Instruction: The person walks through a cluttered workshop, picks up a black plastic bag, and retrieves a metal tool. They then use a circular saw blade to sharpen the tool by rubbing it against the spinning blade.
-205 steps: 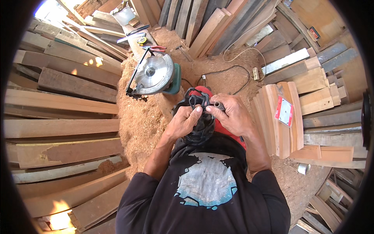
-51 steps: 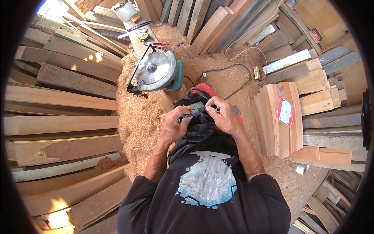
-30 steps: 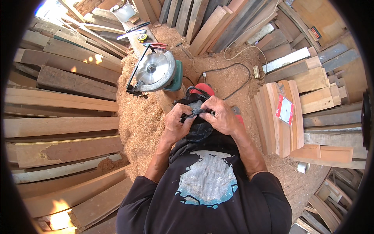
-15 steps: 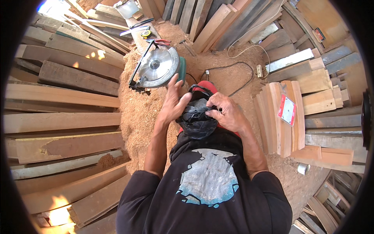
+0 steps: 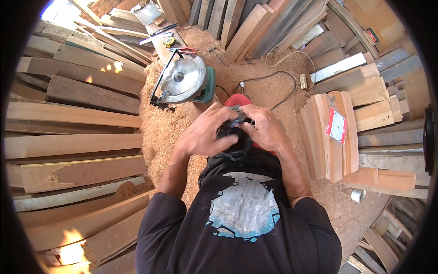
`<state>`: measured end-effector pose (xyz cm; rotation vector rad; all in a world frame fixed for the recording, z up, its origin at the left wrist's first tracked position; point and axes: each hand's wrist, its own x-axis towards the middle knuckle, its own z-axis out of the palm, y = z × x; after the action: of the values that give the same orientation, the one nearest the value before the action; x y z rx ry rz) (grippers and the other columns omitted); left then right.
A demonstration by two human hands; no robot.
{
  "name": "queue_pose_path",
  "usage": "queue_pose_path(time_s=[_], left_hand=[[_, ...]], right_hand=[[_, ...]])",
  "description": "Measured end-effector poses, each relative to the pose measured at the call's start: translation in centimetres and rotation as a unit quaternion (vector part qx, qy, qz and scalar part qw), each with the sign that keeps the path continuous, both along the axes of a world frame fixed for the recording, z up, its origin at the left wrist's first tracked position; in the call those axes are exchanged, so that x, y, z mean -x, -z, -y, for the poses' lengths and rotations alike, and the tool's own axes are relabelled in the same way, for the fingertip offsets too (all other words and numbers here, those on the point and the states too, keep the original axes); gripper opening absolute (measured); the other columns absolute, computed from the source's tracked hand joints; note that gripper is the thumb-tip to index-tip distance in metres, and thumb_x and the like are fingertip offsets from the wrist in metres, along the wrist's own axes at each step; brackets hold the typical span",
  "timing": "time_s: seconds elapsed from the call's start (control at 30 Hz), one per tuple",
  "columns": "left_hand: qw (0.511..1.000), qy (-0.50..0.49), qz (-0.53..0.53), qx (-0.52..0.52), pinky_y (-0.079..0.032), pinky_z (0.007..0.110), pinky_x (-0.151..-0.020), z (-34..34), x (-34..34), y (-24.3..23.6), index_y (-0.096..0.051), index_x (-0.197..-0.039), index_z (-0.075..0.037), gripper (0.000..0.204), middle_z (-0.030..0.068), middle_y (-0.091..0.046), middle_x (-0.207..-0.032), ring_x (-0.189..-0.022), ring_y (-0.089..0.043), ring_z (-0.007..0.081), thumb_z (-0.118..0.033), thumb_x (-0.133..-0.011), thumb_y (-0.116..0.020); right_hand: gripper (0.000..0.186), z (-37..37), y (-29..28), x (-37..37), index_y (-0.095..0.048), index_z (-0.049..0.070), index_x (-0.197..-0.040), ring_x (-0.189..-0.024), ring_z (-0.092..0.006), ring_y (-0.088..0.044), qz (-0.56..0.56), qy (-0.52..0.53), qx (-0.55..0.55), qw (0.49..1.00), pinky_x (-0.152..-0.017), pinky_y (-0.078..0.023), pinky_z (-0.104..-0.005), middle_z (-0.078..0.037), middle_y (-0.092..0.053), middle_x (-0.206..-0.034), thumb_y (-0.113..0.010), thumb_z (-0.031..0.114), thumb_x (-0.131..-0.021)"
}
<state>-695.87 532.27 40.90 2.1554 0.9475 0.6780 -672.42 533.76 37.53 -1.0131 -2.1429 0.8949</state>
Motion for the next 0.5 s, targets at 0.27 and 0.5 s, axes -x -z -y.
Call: queue_pose_path(time_s=[0.27,0.5], left_hand=[[0.961,0.002,-0.249,-0.121,-0.031,0.058,-0.113,6.1,0.6,5.1,-0.067,-0.118,-0.013,0.060,0.0179,-0.052,-0.141,-0.136,-0.043,0.0420,-0.032,-0.065,-0.089],[0.992,-0.044,-0.082,-0.084,-0.043,0.048,-0.092,1.1,-1.1,4.8,-0.068,-0.090,-0.010,0.023,0.0145,-0.063,-0.103,-0.108,-0.057,0.0362,0.000,-0.070,-0.073]], right_hand=[[0.032,1.6,2.0,-1.2,-0.055,0.004,-0.112,-0.090,-0.0455,-0.068,0.024,0.058,0.135,0.989,-0.078,-0.052,-0.0534,-0.022,-0.069,-0.094,-0.072,0.015,-0.088],[0.061,2.4,3.2,-2.1,-0.047,-0.003,-0.139,-0.120,-0.0472,-0.058,-0.050,-0.040,0.080,0.995,-0.103,-0.045,-0.0514,-0.030,-0.062,-0.123,-0.065,0.031,-0.091]])
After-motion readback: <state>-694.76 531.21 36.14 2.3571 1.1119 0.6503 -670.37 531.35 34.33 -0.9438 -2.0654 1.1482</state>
